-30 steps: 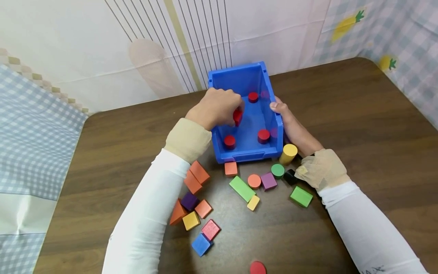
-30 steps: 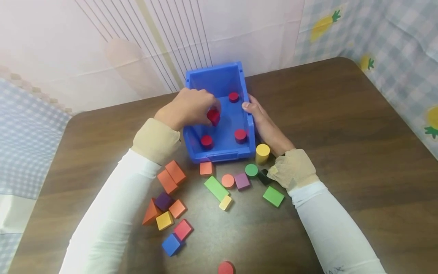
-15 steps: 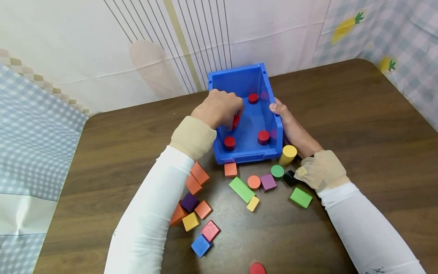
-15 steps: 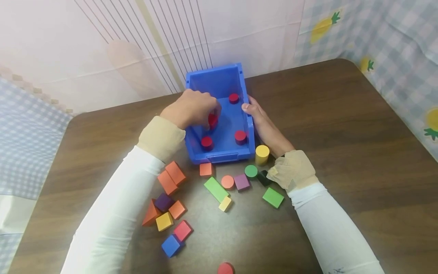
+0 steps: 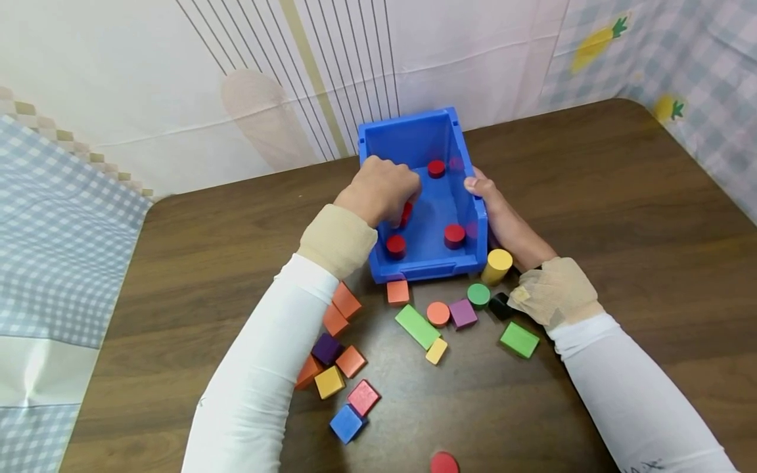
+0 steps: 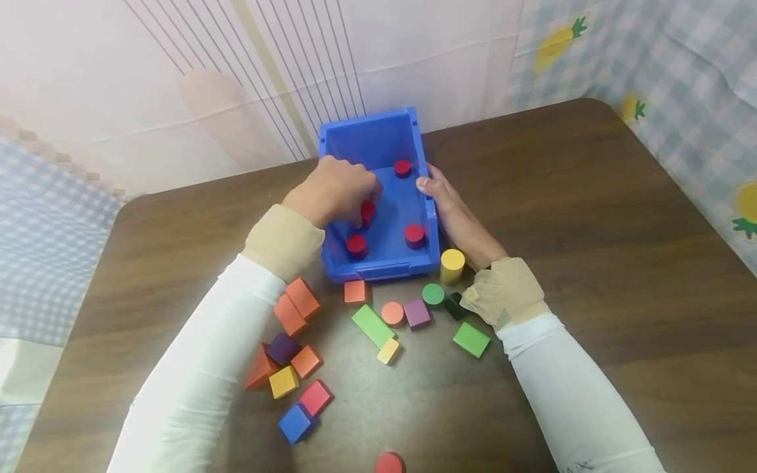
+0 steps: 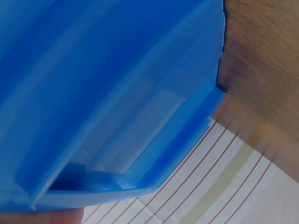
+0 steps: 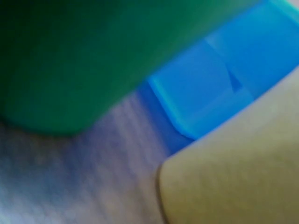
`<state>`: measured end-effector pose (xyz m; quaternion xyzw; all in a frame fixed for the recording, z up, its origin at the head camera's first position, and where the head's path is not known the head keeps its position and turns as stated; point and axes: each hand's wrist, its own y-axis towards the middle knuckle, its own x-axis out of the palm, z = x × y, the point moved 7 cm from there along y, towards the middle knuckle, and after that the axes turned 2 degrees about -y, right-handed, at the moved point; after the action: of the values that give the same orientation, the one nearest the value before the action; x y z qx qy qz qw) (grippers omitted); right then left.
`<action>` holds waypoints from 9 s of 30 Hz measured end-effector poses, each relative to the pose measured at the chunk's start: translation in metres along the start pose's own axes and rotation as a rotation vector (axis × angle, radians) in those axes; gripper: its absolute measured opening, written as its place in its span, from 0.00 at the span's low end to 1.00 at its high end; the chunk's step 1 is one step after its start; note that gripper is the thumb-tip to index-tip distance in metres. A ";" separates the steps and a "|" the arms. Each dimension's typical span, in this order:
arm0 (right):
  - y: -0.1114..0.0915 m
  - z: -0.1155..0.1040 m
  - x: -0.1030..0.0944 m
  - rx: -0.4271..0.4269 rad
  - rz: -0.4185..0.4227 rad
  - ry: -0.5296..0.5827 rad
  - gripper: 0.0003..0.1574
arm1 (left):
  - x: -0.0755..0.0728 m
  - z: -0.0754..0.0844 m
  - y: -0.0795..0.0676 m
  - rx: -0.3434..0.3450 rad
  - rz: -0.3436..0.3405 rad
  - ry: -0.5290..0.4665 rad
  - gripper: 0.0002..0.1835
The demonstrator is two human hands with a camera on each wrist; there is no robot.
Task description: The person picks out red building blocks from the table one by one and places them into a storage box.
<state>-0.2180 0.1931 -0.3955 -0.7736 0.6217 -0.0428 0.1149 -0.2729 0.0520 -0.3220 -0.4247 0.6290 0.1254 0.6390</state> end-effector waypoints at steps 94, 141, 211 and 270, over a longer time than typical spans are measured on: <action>0.013 -0.007 -0.005 -0.006 -0.005 0.042 0.53 | -0.019 0.007 -0.025 0.053 0.171 -0.107 0.17; 0.000 0.004 0.001 0.022 -0.003 0.003 0.53 | 0.012 0.023 -0.078 0.163 0.466 -0.117 0.13; 0.001 0.000 -0.007 0.045 -0.017 0.005 0.51 | 0.005 0.052 -0.146 0.234 0.248 -0.204 0.18; 0.002 -0.003 -0.007 0.027 -0.015 -0.004 0.53 | 0.027 0.101 -0.170 0.166 -0.199 -0.294 0.23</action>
<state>-0.2222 0.1996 -0.3925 -0.7768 0.6149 -0.0505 0.1261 -0.0800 0.0094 -0.2961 -0.4078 0.4920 0.0698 0.7660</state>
